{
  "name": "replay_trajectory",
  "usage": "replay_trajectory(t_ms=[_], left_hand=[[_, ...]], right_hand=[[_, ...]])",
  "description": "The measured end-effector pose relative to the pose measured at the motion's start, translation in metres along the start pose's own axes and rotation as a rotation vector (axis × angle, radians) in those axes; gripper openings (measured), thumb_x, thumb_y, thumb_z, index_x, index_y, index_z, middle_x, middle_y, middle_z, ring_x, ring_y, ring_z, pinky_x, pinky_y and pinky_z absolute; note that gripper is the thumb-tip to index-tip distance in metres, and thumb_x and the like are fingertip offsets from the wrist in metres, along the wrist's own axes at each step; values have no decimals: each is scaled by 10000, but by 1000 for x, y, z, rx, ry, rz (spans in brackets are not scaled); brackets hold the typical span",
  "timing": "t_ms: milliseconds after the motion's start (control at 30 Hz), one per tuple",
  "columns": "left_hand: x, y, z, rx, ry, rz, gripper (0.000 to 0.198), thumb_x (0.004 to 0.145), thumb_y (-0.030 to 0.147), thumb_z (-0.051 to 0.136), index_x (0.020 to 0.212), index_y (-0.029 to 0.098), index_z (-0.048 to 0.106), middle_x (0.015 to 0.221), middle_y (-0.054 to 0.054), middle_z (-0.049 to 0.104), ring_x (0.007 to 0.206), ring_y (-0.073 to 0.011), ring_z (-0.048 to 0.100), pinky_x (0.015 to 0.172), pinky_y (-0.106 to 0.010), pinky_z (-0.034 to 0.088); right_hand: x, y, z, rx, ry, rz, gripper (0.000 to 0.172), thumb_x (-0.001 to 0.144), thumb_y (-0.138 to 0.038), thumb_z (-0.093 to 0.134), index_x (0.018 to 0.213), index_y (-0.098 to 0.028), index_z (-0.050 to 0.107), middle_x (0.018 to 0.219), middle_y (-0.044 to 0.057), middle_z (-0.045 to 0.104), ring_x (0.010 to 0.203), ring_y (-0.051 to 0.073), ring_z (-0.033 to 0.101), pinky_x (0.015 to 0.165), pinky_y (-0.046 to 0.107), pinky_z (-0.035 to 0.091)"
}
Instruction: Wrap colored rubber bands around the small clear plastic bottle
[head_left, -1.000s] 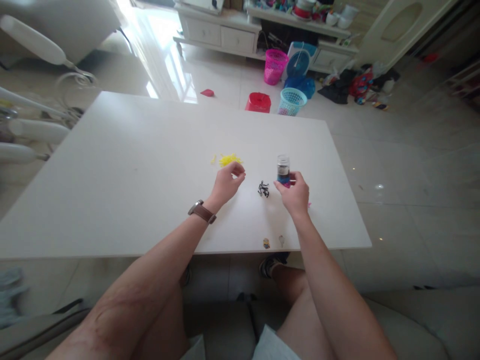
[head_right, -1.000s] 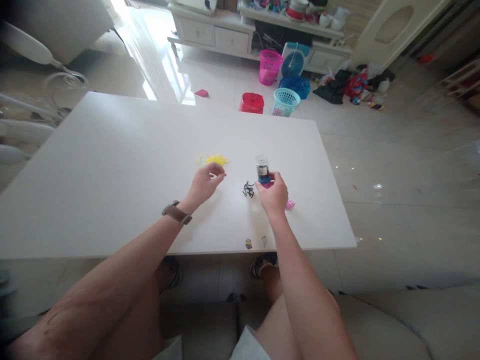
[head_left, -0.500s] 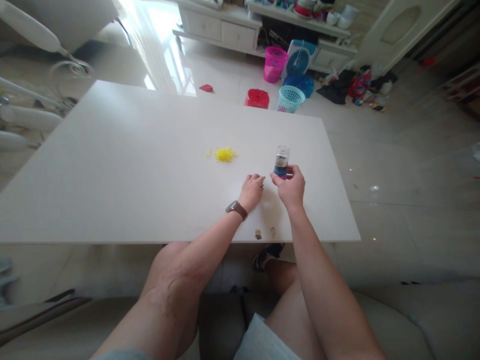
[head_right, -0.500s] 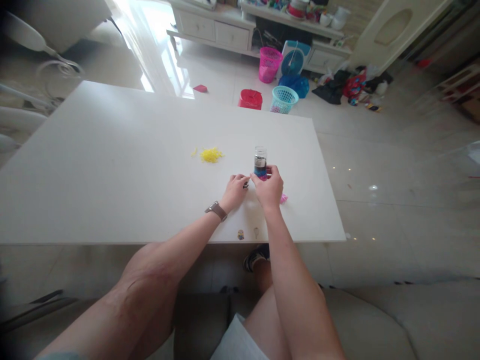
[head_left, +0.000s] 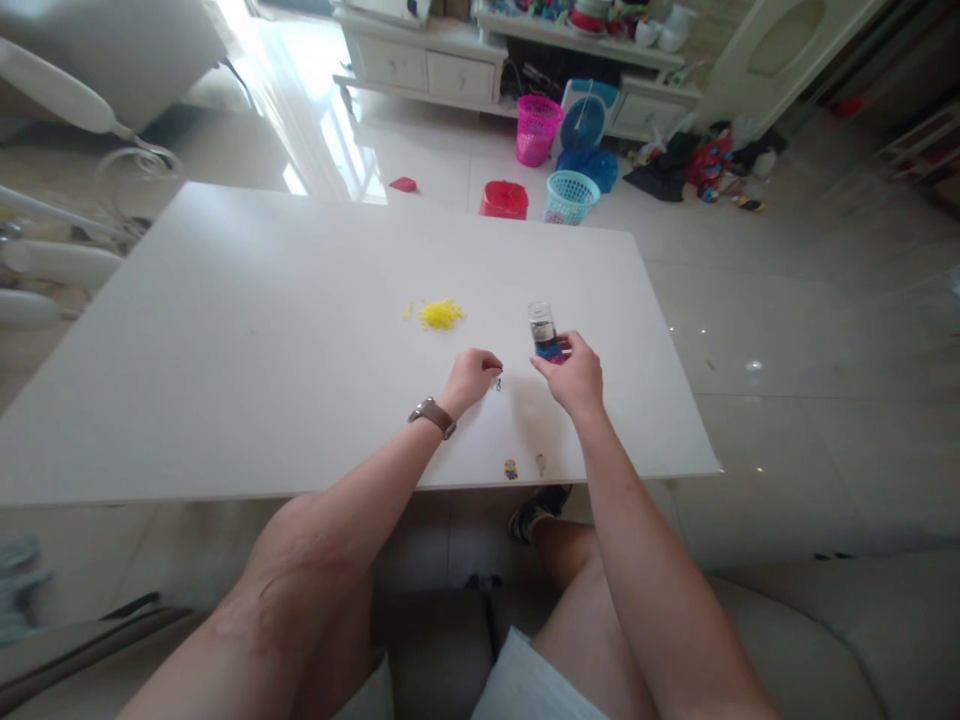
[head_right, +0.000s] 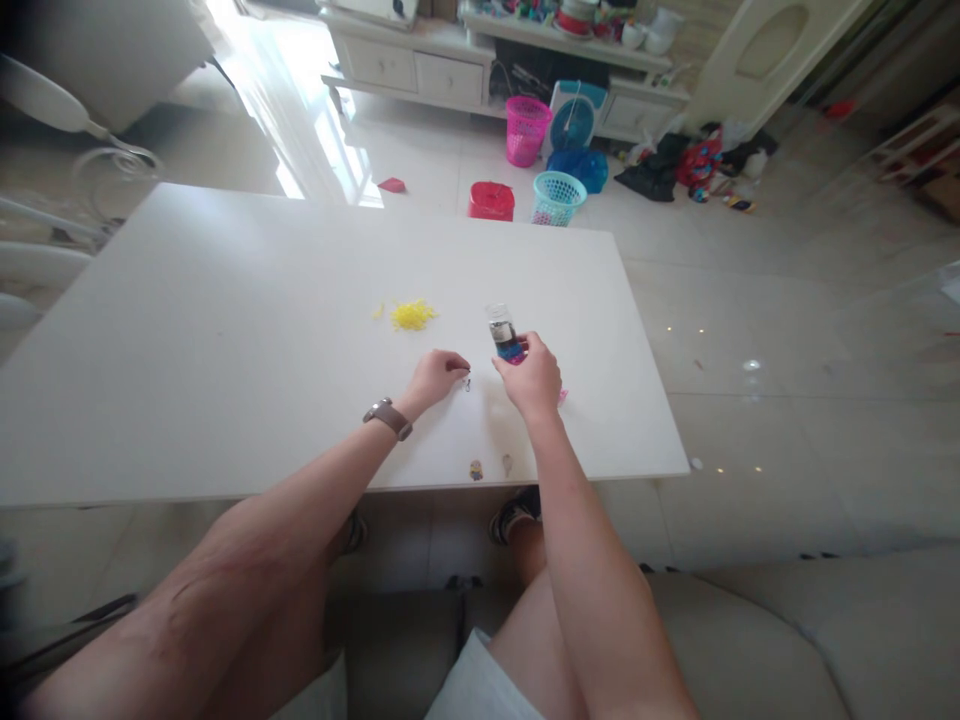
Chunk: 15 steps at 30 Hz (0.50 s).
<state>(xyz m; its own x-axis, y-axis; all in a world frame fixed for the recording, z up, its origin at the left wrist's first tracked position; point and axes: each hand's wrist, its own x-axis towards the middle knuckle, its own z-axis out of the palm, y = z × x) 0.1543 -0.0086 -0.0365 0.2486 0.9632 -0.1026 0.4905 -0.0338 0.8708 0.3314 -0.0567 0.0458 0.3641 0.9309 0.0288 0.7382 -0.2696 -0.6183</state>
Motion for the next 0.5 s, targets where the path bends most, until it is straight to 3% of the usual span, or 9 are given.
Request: replay_trajectory(t_ms=[67,233,367,500], left_hand=[[1,0,-19,-156,37,-61,90,766,206,718,828,180,779,810,-64,767,773,-199,684,813,-366,551],[0,-2,-55,-484,101,-86,271,699,339,809,898,158,778,863,-77,768,801,-181,683,810,-342,558],[-2,0,-60,-595,75,-64,323,688,362,822,928,151,773,913,-88,771,844,-180,686,853,-350,560],[-3,3,-63,-549,90,-33,262,735,326,778,938,161,773,943,-83,779,894,-193,697,881,-360,559]], right_hand=[[-3,0,-1,-103,-57,-6,351,729,-357,813,1042,-281,674,1046,28,767,891,240,695,761,343,507],[-10,-2,8,-283,-187,-79,345,728,-288,790,1059,-321,699,1077,17,763,936,257,691,733,331,479],[-12,-11,22,-323,-231,-128,324,750,-281,753,1067,-328,703,1102,15,754,962,251,680,711,314,463],[-13,-23,33,-333,-244,-149,306,755,-280,746,1054,-322,698,1080,17,747,944,245,672,687,301,447]])
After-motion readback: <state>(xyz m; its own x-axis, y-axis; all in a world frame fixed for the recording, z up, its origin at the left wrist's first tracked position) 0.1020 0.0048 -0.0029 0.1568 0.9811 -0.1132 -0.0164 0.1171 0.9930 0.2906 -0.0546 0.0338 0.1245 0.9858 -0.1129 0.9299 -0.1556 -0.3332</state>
